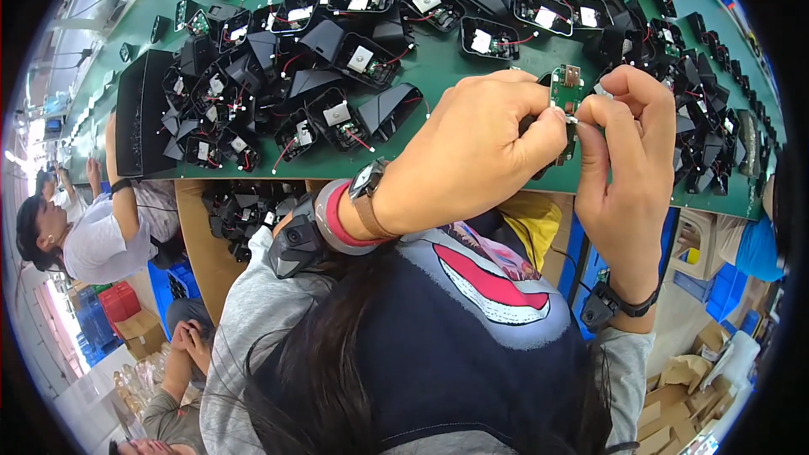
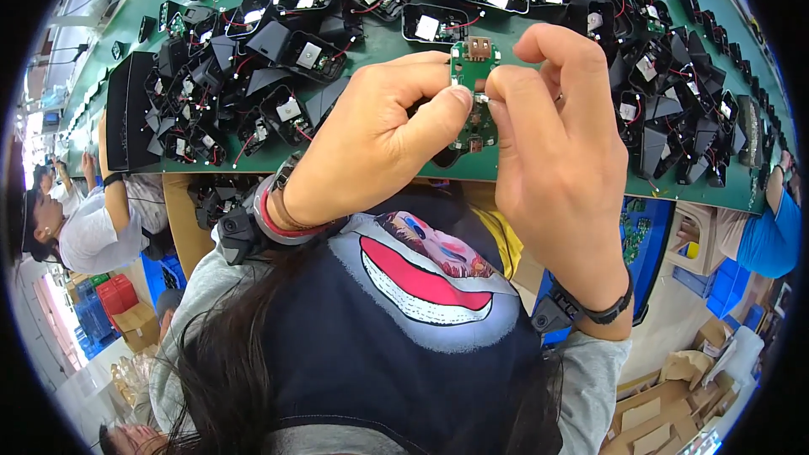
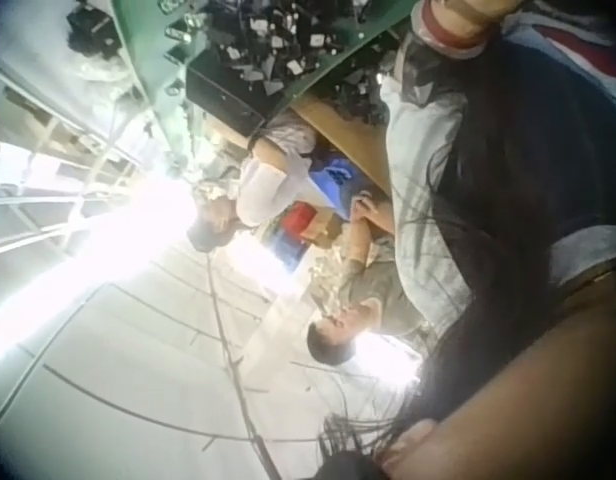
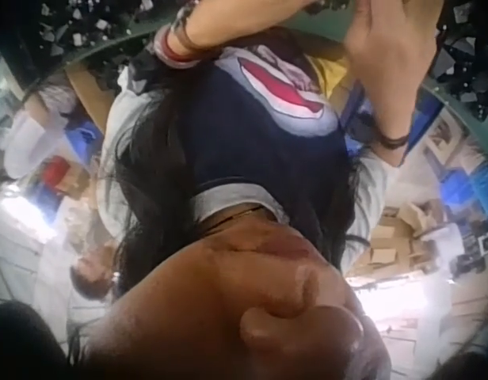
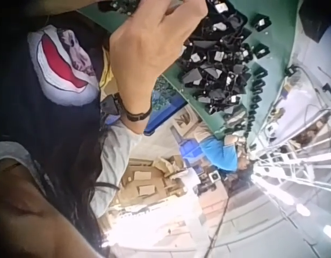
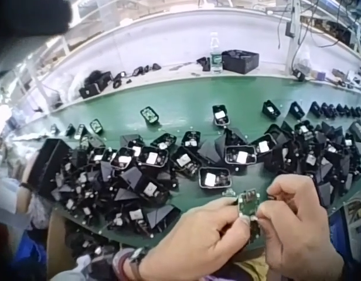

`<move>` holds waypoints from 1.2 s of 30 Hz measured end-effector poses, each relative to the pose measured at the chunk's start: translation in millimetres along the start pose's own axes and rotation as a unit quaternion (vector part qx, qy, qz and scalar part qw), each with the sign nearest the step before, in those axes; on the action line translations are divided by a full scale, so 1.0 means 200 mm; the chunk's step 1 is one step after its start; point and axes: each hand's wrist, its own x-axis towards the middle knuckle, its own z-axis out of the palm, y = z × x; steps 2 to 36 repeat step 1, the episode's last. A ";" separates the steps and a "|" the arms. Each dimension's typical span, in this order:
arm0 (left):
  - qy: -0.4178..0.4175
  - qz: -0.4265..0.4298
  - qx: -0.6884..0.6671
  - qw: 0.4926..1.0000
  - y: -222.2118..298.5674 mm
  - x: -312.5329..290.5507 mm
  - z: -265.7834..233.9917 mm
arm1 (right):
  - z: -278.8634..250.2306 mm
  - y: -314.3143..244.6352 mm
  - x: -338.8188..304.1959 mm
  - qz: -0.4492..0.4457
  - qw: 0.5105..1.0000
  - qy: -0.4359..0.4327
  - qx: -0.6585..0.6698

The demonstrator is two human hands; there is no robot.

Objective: The person picks up a circuit board and a black plastic housing, fits the board into the housing by hand, and presses them together. They then place the assembled unit onto the table and reach for another housing.

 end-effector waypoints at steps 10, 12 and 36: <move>-0.005 -0.004 0.012 1.000 0.00 0.00 0.00 | -0.01 0.00 0.00 -0.002 1.000 -0.012 -0.009; -0.005 -0.004 0.012 1.000 0.00 0.00 0.00 | -0.01 0.00 0.00 -0.002 1.000 -0.012 -0.009; -0.005 -0.004 0.012 1.000 0.00 0.00 0.00 | -0.01 0.00 0.00 -0.002 1.000 -0.012 -0.009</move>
